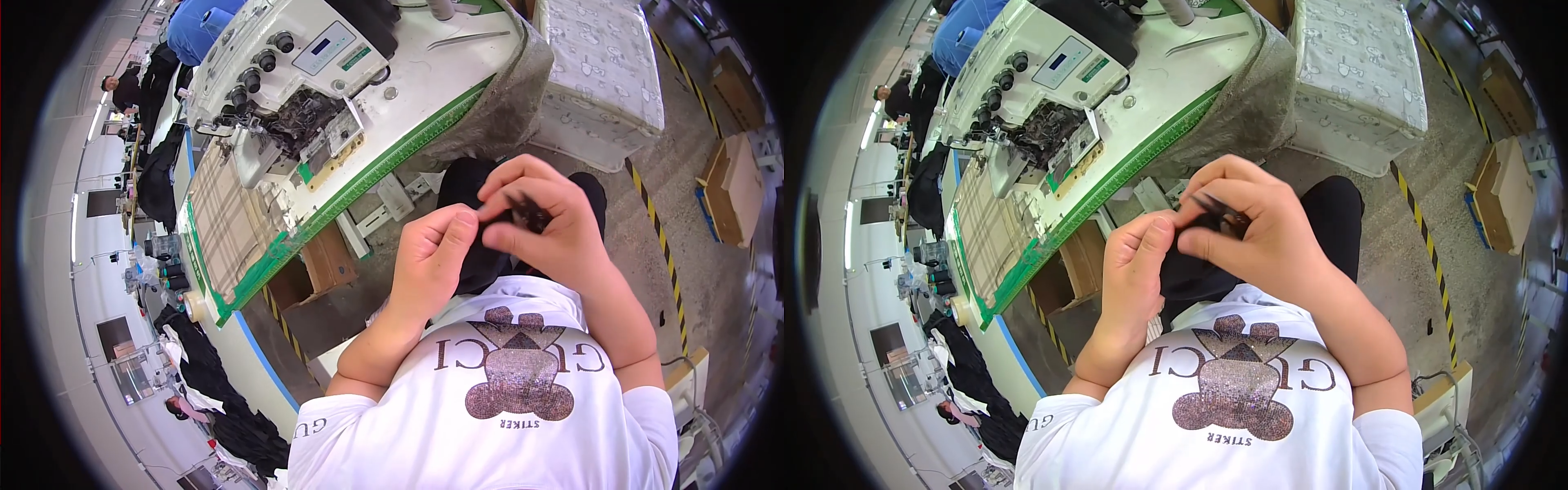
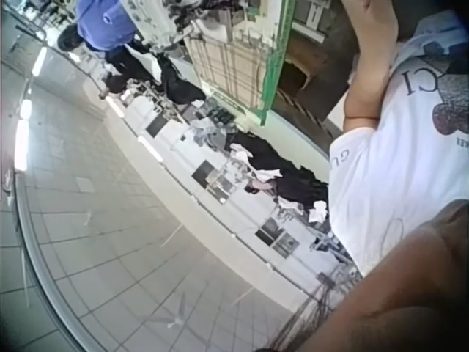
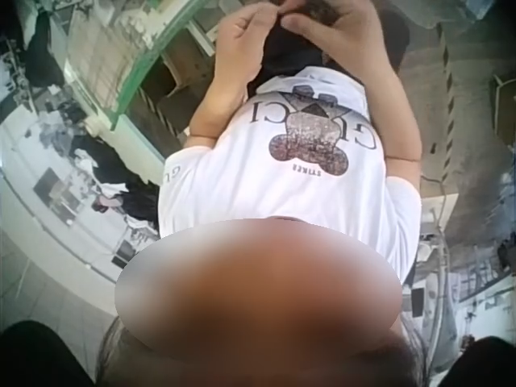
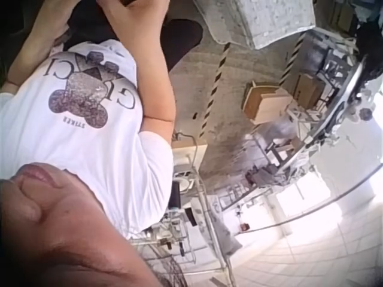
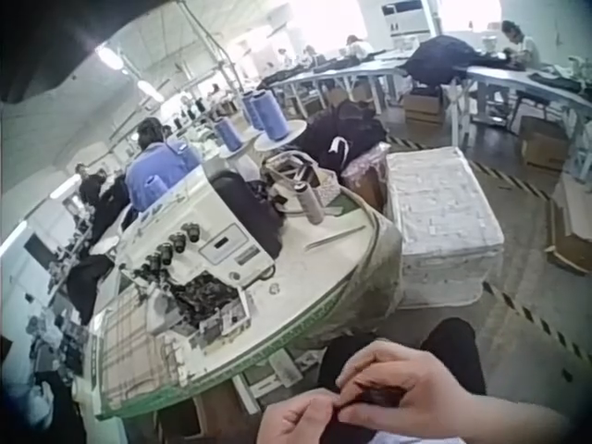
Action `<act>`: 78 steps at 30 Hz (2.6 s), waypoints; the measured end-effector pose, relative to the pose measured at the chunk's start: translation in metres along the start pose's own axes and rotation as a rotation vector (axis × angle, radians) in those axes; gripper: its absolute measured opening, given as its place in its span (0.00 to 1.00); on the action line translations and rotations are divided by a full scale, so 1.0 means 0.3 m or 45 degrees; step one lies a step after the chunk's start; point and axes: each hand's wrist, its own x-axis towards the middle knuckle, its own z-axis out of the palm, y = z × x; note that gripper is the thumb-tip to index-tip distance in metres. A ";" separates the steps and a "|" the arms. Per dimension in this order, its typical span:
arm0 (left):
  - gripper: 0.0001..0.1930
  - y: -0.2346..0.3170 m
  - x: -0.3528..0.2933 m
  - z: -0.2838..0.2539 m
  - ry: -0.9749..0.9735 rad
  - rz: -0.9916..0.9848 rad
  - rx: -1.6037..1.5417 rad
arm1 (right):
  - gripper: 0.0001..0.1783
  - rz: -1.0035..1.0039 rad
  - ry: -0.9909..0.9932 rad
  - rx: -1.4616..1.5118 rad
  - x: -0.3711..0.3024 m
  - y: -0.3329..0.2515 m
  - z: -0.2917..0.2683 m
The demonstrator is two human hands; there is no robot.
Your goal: Trimming loose threads from black fabric garments using thread snips.
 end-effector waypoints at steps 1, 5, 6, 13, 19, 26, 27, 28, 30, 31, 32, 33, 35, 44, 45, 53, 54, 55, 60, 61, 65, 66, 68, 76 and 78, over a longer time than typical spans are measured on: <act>0.17 -0.004 -0.001 -0.014 -0.013 -0.078 0.044 | 0.09 0.009 0.065 0.063 0.001 -0.002 0.007; 0.20 -0.019 -0.004 -0.043 -0.073 -0.044 0.065 | 0.21 0.133 0.784 0.842 0.035 0.061 -0.101; 0.21 -0.025 0.000 -0.047 -0.090 -0.062 0.036 | 0.23 0.066 0.763 0.789 0.040 0.079 -0.144; 0.21 -0.016 0.007 -0.059 -0.128 -0.164 -0.050 | 0.20 0.419 -0.113 0.171 0.000 0.023 -0.079; 0.06 0.028 0.015 -0.051 -0.167 0.179 0.243 | 0.10 -0.175 0.294 -0.334 -0.040 0.030 0.012; 0.15 0.012 0.029 -0.082 -0.072 1.213 0.773 | 0.16 -0.835 0.262 -0.625 -0.095 0.043 0.036; 0.14 0.004 0.025 -0.085 -0.056 1.234 0.795 | 0.16 -0.879 0.248 -0.614 -0.099 0.044 0.038; 0.14 0.002 0.026 -0.089 -0.065 1.231 0.797 | 0.17 -0.884 0.229 -0.601 -0.101 0.044 0.038; 0.14 -0.001 0.030 -0.096 -0.101 1.368 0.795 | 0.15 -0.868 0.253 -0.589 -0.101 0.041 0.046; 0.14 -0.008 0.030 -0.098 -0.060 1.380 0.802 | 0.13 -0.858 0.265 -0.578 -0.100 0.040 0.050; 0.14 -0.015 0.033 -0.100 -0.069 1.377 0.805 | 0.13 -0.855 0.273 -0.575 -0.100 0.033 0.049; 0.14 -0.020 0.038 -0.103 -0.066 1.412 0.752 | 0.12 -0.706 0.155 -0.392 -0.100 0.018 0.044; 0.14 -0.020 0.042 -0.105 -0.067 1.442 0.702 | 0.12 -0.555 0.042 -0.204 -0.102 -0.002 0.037; 0.17 -0.026 0.044 -0.105 -0.223 1.433 0.718 | 0.07 -0.136 -0.023 -0.026 -0.086 -0.015 0.029; 0.17 -0.028 0.045 -0.107 -0.225 1.429 0.717 | 0.07 0.069 -0.069 0.282 -0.093 -0.013 0.030; 0.17 -0.038 0.033 -0.113 -0.311 1.370 0.778 | 0.12 0.344 -0.178 1.528 -0.095 0.029 -0.027; 0.17 -0.039 0.031 -0.113 -0.314 1.369 0.777 | 0.13 0.291 -0.153 1.475 -0.096 0.021 -0.037; 0.16 -0.042 0.028 -0.114 -0.321 1.358 0.776 | 0.13 0.240 -0.129 1.424 -0.094 0.013 -0.045; 0.14 -0.045 0.015 -0.103 -0.342 1.335 0.718 | 0.16 -0.467 0.361 0.201 -0.068 0.000 -0.064; 0.13 -0.054 0.000 -0.112 -0.326 1.319 0.709 | 0.16 -0.557 0.468 -0.212 -0.057 0.023 -0.090; 0.09 -0.039 -0.005 -0.109 -0.348 1.302 0.579 | 0.14 -0.642 0.767 -0.872 -0.019 0.032 -0.201; 0.08 -0.039 -0.002 -0.118 -0.403 1.319 0.569 | 0.14 -0.636 0.794 -0.908 -0.022 0.034 -0.228; 0.06 -0.020 0.013 -0.128 -0.477 1.387 0.559 | 0.14 -0.672 0.822 -1.083 -0.045 0.026 -0.283; 0.07 0.063 0.025 -0.153 -0.522 1.392 0.458 | 0.11 0.018 0.968 -0.322 -0.240 0.017 -0.449; 0.07 0.078 0.013 -0.152 -0.559 1.370 0.509 | 0.12 0.330 0.834 -0.214 -0.238 0.015 -0.453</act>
